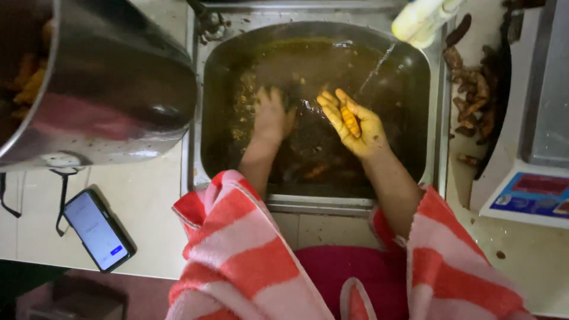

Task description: Washing and scrubbing turmeric roots in a sink filled with water using a scrubber

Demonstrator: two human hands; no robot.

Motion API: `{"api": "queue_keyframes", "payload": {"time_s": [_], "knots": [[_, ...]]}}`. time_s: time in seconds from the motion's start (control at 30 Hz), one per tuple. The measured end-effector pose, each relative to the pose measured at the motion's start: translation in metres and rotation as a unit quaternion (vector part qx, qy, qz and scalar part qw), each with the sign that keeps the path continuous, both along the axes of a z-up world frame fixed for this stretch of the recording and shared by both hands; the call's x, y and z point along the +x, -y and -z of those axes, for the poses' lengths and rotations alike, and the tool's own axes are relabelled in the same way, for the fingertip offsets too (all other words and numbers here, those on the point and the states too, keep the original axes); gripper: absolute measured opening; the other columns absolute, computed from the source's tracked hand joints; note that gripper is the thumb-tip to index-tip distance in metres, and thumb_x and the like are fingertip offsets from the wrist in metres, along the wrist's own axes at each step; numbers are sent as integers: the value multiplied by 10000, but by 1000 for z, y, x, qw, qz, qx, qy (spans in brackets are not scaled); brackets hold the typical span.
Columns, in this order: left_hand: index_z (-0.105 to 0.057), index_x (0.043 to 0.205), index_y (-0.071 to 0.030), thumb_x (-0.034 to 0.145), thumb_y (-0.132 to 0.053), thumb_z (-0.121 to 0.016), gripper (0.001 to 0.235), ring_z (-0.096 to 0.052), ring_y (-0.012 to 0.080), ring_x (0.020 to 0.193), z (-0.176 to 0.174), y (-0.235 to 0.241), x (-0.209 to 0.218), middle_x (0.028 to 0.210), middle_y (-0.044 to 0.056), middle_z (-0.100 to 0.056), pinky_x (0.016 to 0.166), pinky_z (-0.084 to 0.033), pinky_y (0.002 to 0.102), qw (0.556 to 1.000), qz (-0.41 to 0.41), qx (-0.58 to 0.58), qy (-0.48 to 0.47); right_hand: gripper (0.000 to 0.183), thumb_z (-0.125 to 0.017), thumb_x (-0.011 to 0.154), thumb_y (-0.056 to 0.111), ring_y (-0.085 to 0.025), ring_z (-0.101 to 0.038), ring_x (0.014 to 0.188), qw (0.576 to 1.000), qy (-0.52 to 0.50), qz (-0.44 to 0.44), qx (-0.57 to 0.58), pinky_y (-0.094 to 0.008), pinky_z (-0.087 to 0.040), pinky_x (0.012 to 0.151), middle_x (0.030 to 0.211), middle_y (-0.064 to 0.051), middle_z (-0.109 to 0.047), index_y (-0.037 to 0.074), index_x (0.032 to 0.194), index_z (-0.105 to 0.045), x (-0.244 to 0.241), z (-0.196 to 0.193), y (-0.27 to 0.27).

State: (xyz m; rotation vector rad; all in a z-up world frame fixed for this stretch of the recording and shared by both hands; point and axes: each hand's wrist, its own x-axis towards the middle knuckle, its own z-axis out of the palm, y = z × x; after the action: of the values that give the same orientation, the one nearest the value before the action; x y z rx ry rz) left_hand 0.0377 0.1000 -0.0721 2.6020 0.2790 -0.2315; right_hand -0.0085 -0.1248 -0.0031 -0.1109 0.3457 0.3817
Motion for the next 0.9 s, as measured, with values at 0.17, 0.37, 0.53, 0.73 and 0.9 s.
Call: {"api": "queue_keyframes", "payload": {"time_s": [0.17,0.37,0.53,0.73,0.9], "knots": [[-580,1265,-239,913,-587,-646,500,-664,402,1172,-12,21,-22,1218,145,-666,946,-553,526,983,7,-178,-34,400,-437,1049,26,-536,-188,1524,999,18,-18,-23,-672,-163,1258,1557,-491,-179,-150,1407,-462,4,34,10],[-498,1190,-112,990,-339,-529,304,-671,559,986,-48,123,-50,1253,265,-543,832,-598,613,967,169,-148,122,227,-473,1019,190,-85,-342,411,961,24,-69,-267,-178,-473,570,479,0,-283,44,1189,-437,18,66,4],[-514,1150,-89,976,-287,-545,266,-660,551,1013,-57,121,-17,1273,258,-548,856,-603,586,985,129,-52,106,386,-552,1028,250,-115,-317,371,952,-66,-53,-294,-221,-339,460,432,4,-299,103,672,-533,5,82,14],[-577,1027,-68,916,-295,-617,255,-683,471,795,-14,150,-55,1045,227,-567,658,-602,509,927,249,-4,280,244,-507,1052,210,-180,-620,685,881,64,-57,-465,-329,-539,708,645,-11,-524,29,1054,-670,-11,1,-6],[-506,1058,-84,952,-319,-634,287,-690,532,789,-61,89,10,1088,220,-565,702,-613,590,977,129,-61,161,485,-480,1009,202,-246,-315,451,936,16,-59,-347,-360,-270,425,455,-40,-215,52,551,-431,-2,75,-7]]}}
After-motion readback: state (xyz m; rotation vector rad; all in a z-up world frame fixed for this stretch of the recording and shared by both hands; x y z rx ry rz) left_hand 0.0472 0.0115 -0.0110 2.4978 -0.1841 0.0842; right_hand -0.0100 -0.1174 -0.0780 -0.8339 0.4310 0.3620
